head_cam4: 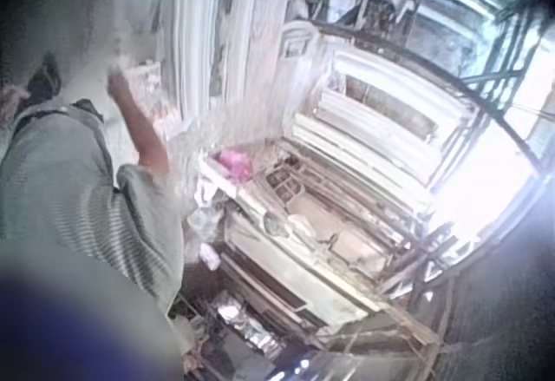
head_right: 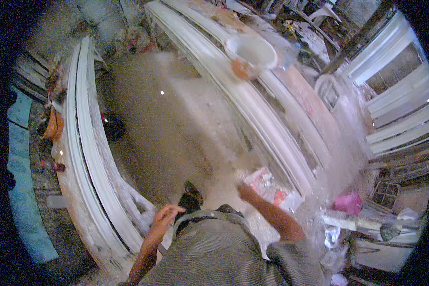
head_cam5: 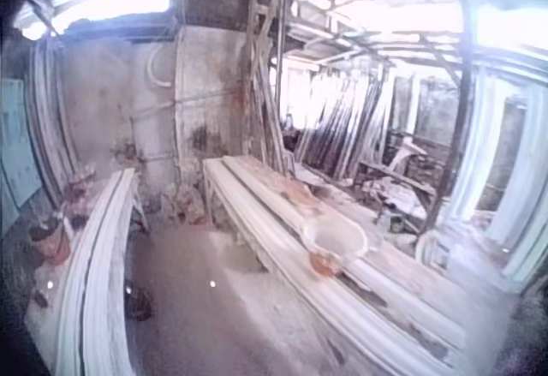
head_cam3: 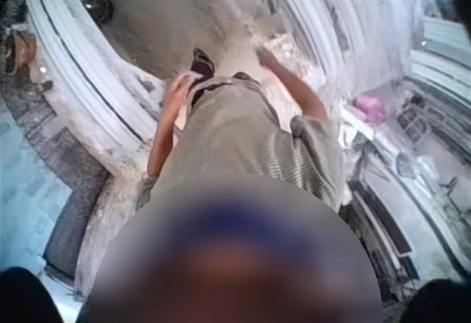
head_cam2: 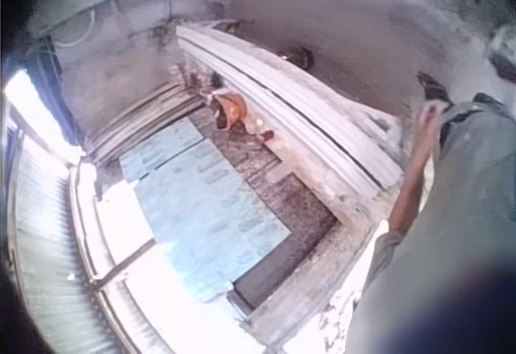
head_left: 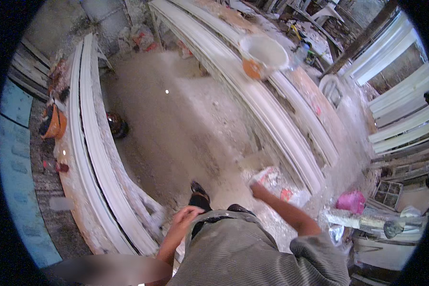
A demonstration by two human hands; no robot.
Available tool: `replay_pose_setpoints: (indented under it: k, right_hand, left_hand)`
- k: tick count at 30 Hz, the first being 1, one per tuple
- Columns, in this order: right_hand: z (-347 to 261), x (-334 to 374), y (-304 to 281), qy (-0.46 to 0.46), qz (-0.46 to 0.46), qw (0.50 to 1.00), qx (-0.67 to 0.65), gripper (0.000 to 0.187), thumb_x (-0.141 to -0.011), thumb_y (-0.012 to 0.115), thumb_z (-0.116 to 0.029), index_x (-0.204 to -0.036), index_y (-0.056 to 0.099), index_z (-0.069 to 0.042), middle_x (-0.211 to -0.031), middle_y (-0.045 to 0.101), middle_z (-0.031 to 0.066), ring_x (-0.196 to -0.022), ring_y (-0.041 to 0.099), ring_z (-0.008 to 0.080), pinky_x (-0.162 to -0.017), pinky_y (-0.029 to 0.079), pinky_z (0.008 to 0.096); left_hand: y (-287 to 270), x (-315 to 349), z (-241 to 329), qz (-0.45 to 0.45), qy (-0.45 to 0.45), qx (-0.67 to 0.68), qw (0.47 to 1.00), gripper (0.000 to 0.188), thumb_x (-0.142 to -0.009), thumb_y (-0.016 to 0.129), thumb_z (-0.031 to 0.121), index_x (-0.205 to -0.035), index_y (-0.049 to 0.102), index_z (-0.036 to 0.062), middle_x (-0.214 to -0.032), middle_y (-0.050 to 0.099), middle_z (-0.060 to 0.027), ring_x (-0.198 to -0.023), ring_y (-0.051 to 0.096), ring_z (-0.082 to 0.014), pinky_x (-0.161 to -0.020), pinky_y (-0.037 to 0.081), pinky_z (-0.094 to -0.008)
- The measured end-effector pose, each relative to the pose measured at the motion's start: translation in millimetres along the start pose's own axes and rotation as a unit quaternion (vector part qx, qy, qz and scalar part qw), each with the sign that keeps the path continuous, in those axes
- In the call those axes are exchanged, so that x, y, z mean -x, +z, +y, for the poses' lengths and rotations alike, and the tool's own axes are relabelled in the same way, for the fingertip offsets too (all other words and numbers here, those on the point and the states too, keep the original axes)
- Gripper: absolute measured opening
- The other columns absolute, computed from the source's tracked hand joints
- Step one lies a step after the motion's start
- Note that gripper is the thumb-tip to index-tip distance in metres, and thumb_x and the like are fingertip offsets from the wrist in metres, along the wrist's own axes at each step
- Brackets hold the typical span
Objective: The person applies a white paste to a long white wooden molding using a small putty knife. They repeatedly scoop the paste from a lump in the left hand and spread it into the grooves of the molding on a workbench.
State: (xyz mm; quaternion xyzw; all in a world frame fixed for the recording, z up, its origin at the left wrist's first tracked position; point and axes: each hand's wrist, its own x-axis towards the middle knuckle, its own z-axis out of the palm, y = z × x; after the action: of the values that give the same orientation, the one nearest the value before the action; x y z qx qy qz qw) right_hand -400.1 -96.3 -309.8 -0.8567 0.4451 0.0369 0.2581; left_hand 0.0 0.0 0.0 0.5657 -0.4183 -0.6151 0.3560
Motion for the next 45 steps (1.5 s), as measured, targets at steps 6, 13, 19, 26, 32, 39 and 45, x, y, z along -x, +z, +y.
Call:
replay_pose_setpoints:
  k: [6, 13, 19, 26, 32, 39, 45]
  right_hand:
    - [24.8, 292.9, 64.6, 0.453, -0.236, 0.849, -0.136, 0.027, -0.072, 0.069, -0.021, -0.09, 0.07, -0.002, -0.091, 0.07, 0.0189, -0.085, 0.068, 0.0341, -0.078, 0.054, 0.0464]
    - [-18.0, 158.3, 27.0, 0.42, -0.013, 0.573, -0.704, 0.034, -0.074, 0.073, -0.038, -0.085, 0.071, -0.006, -0.085, 0.068, 0.0123, -0.085, 0.069, 0.0259, -0.08, 0.056, 0.0494]
    - [15.9, -320.5, -214.3, 0.077, 0.154, 0.978, -0.12, 0.023, -0.081, 0.06, -0.013, -0.101, 0.069, -0.004, -0.1, 0.065, 0.0242, -0.099, 0.061, 0.0437, -0.088, 0.049, 0.0485]
    - [-79.5, -637.3, -508.6, -0.109, 0.238, 0.93, -0.258, 0.022, -0.083, 0.055, 0.004, -0.103, 0.062, -0.002, -0.107, 0.06, 0.0193, -0.104, 0.059, 0.0397, -0.091, 0.048, 0.0448]
    - [-90.7, -827.3, -540.1, -0.118, 0.275, 0.926, -0.228, 0.02, -0.082, 0.065, -0.001, -0.102, 0.064, -0.002, -0.109, 0.062, 0.016, -0.101, 0.062, 0.0321, -0.085, 0.051, 0.0408]
    - [-70.9, -968.6, -547.4, 0.016, 0.27, 0.935, -0.228, 0.021, -0.082, 0.07, -0.006, -0.103, 0.069, -0.005, -0.101, 0.067, 0.0144, -0.092, 0.066, 0.0263, -0.08, 0.053, 0.0371]
    - [-8.6, -1081.3, -655.0, 0.047, 0.415, 0.888, -0.19, 0.021, -0.088, 0.068, -0.016, -0.106, 0.07, -0.006, -0.103, 0.07, 0.0121, -0.091, 0.067, 0.0217, -0.079, 0.052, 0.0361]
  left_hand:
    - [-144.8, -90.9, 30.3, 0.153, -0.112, 0.135, 0.972, 0.019, -0.098, 0.052, 0.024, -0.095, 0.064, 0.0096, -0.101, 0.07, -0.0057, -0.062, 0.047, -0.007, -0.056, 0.035, -0.0234]
    - [-180.7, -337.7, 112.6, 0.071, -0.019, 0.101, 0.992, 0.016, -0.098, 0.052, 0.021, -0.096, 0.064, 0.0108, -0.101, 0.07, -0.0032, -0.068, 0.049, -0.0087, -0.065, 0.038, -0.0248]
    - [-178.9, -458.2, 229.8, -0.021, -0.011, 0.017, 1.0, 0.019, -0.099, 0.055, 0.024, -0.109, 0.066, 0.0116, -0.101, 0.066, -0.0007, -0.082, 0.053, -0.0093, -0.077, 0.042, -0.0252]
    - [-279.7, -537.0, 286.1, 0.013, -0.036, -0.044, 0.998, 0.025, -0.1, 0.056, 0.028, -0.114, 0.066, 0.0103, -0.096, 0.062, -0.0003, -0.092, 0.056, -0.0118, -0.083, 0.043, -0.0272]
    - [-438.1, -607.2, 257.6, 0.122, 0.009, -0.066, 0.99, 0.024, -0.099, 0.057, 0.026, -0.114, 0.064, 0.0086, -0.099, 0.065, -0.0017, -0.089, 0.059, -0.0134, -0.078, 0.046, -0.0285]
    - [-631.3, -678.8, 265.6, 0.23, 0.0, -0.014, 0.973, 0.022, -0.097, 0.059, 0.025, -0.107, 0.064, 0.0066, -0.108, 0.067, -0.0052, -0.085, 0.06, -0.0136, -0.073, 0.048, -0.0294]
    - [-742.4, -802.0, 358.3, 0.086, -0.026, -0.073, 0.993, 0.021, -0.098, 0.057, 0.023, -0.106, 0.065, 0.0059, -0.109, 0.066, -0.0044, -0.089, 0.059, -0.0134, -0.076, 0.048, -0.0288]
